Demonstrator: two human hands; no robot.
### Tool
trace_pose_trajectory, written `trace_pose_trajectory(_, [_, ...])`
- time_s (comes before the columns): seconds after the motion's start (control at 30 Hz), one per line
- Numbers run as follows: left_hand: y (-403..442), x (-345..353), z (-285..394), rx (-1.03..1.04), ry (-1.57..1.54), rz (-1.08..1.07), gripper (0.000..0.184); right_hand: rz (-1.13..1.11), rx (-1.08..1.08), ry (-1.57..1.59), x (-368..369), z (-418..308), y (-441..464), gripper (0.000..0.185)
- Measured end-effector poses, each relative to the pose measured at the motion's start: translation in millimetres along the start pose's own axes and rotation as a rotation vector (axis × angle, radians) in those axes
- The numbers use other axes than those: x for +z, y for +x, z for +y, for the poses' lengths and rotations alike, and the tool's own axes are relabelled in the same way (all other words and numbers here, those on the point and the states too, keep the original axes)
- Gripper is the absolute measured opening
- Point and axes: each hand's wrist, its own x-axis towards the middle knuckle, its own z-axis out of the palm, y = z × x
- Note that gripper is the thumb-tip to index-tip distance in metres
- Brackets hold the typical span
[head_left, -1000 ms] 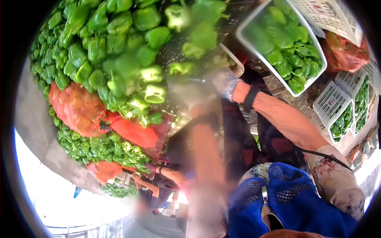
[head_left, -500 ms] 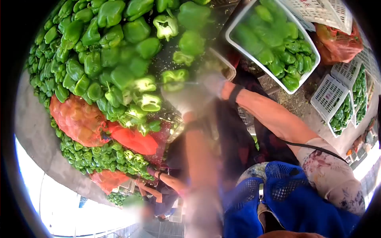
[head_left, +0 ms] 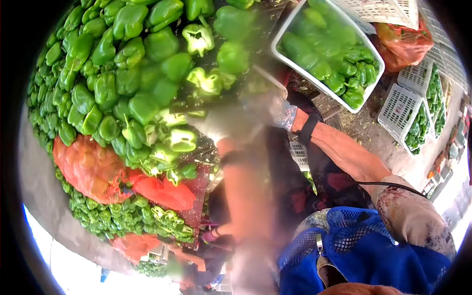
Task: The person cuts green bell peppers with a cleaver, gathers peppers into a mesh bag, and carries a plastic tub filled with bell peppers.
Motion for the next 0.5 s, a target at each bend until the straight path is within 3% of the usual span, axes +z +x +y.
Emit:
trace_pose_trajectory(0.07, [58,-18,-56,0.511,0.351,-0.101,0.066,0.010,-0.057,-0.248,-23,-30,5,0.031])
trace_pose_trajectory(0.1, [46,-13,-24,0.190,0.306,-0.020,0.059,-0.039,0.111,-0.251,-41,-50,10,0.032])
trace_pose_trajectory(0.13, [61,-18,-48,0.309,0.225,0.024,0.043,-0.084,0.275,-0.254,-61,-70,19,0.033])
trace_pose_trajectory(0.17, [57,-16,-45,0.199,-0.056,0.007,0.040,-0.126,0.437,-0.251,-70,-79,24,0.035])
trace_pose_trajectory(0.2, [51,-20,-42,0.084,-0.332,-0.011,0.038,-0.027,0.401,-0.307,-68,-68,15,0.036])
trace_pose_trajectory(0.3, [6,-4,-26,0.281,0.026,-0.043,0.036,0.128,0.356,-0.470,-75,-41,-6,0.036])
trace_pose_trajectory(0.37, [-5,11,-27,0.427,0.434,-0.213,0.038,0.044,0.439,-0.560,-112,-78,21,0.033])
trace_pose_trajectory(0.4, [-2,24,-34,0.381,0.182,-0.295,0.041,0.037,0.429,-0.494,-120,-73,25,0.028])
trace_pose_trajectory(0.43, [-12,40,-20,0.107,-0.015,-0.349,0.044,0.029,0.420,-0.428,-131,-76,36,0.026])
trace_pose_trajectory(0.5, [-2,62,-12,0.023,0.026,-0.379,0.046,-0.018,0.715,-0.291,-146,-89,55,0.025])
